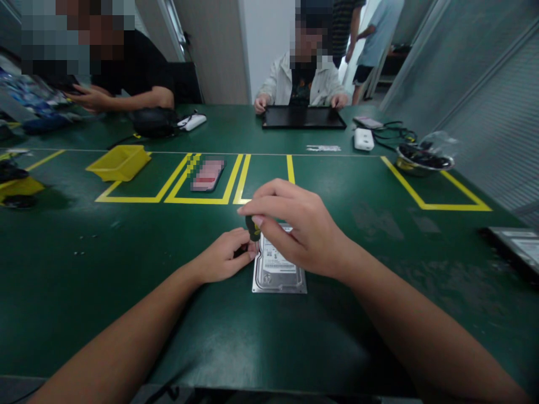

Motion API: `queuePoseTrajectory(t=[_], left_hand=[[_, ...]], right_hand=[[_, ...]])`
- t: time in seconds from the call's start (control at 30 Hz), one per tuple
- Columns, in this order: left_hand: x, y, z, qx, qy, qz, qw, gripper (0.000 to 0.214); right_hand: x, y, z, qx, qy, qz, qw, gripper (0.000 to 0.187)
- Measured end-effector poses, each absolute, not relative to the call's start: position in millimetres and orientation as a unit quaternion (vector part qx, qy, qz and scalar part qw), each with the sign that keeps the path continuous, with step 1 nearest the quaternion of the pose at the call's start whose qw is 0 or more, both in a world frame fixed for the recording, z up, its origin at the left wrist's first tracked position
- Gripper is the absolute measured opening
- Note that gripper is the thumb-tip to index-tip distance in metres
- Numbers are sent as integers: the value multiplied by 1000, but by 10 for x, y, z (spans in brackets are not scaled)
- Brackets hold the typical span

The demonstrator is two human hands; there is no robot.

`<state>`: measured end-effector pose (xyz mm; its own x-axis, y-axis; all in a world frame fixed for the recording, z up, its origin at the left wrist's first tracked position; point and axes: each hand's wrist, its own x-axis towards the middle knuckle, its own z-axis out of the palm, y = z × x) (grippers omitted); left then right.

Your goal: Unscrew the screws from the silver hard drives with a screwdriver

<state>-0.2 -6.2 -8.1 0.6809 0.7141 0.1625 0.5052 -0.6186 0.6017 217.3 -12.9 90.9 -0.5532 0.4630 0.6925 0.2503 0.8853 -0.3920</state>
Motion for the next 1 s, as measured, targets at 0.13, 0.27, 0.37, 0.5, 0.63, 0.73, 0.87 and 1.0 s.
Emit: queuePoseTrajectory(t=[0.13, 0.27, 0.37, 0.5, 0.63, 0.73, 0.87, 1.0], left_hand=[[8, -63, -71, 878, 349, 198, 261, 16], [10, -65, -54, 875, 348, 198, 273, 15], [3, -67, -57, 874, 353, 196, 271, 15], [-9, -71, -87, 876, 355, 194, 262, 14], [-13, -72, -95, 881, 348, 201, 248, 12], [-8, -72, -72, 884, 340, 203, 249, 11], [-9, -71, -61, 882, 342, 200, 257, 9], [-20, -73, -84, 878, 345, 200, 265, 9]], right_hand=[[2192, -135, 930, -187, -882, 143, 409, 32], [2189, -153, 945, -195, -874, 143, 422, 25], [2178, -152, 949, -208, -873, 132, 421, 16], [2177, -132, 947, -200, -876, 132, 418, 14], [2198, -126, 956, -184, -886, 126, 407, 24], [2217, -137, 963, -181, -890, 127, 397, 30], [2232, -148, 958, -184, -890, 137, 393, 32], [2226, -146, 967, -189, -887, 137, 399, 26]])
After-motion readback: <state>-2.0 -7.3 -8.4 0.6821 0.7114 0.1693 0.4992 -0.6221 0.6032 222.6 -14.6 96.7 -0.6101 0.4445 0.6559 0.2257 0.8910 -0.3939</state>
